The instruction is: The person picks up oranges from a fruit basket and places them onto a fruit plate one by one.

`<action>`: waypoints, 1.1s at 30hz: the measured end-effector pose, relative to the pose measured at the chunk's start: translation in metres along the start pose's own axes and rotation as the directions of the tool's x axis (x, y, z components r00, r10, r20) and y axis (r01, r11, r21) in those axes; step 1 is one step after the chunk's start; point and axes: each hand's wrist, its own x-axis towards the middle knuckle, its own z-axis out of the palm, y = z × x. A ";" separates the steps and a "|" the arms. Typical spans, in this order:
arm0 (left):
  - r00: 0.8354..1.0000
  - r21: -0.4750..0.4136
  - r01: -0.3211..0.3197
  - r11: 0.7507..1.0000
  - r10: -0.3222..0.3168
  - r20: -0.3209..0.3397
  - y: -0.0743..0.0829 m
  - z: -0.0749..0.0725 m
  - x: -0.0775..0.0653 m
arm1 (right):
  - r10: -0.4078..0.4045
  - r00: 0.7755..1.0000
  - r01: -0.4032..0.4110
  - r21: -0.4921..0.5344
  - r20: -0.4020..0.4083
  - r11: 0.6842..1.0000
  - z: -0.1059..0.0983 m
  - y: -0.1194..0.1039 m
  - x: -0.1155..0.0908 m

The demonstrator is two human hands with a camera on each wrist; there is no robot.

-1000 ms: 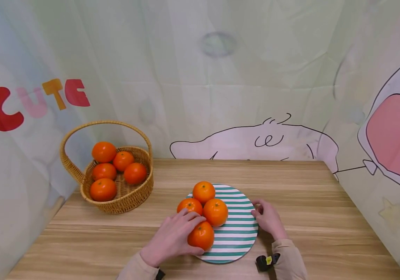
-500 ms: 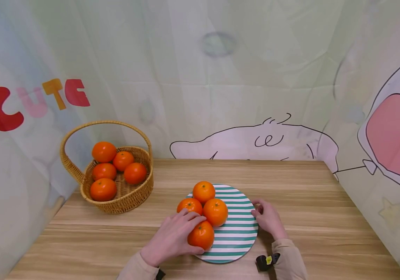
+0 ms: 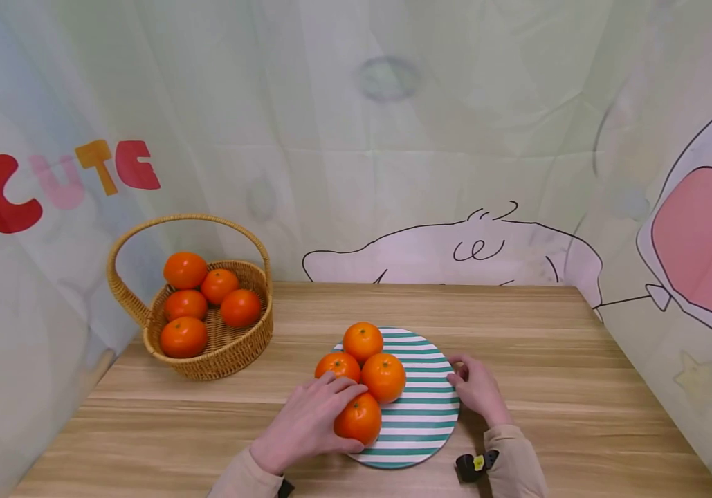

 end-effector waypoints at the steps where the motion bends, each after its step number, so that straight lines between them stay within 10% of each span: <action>1: 1.000 -0.001 0.000 1.000 0.000 0.001 0.000 0.000 0.000 | 0.002 1.000 -0.002 0.001 0.000 1.000 0.000 0.000 0.000; 26: 0.999 -0.030 -0.020 0.999 0.018 -0.041 -0.003 0.001 0.001 | -0.004 1.000 0.004 0.002 0.009 1.000 0.001 0.000 0.000; 33: 0.984 -0.120 -0.069 0.990 0.048 -0.173 -0.014 -0.005 0.005 | -0.017 1.000 0.017 0.006 0.003 1.000 -0.001 -0.002 -0.001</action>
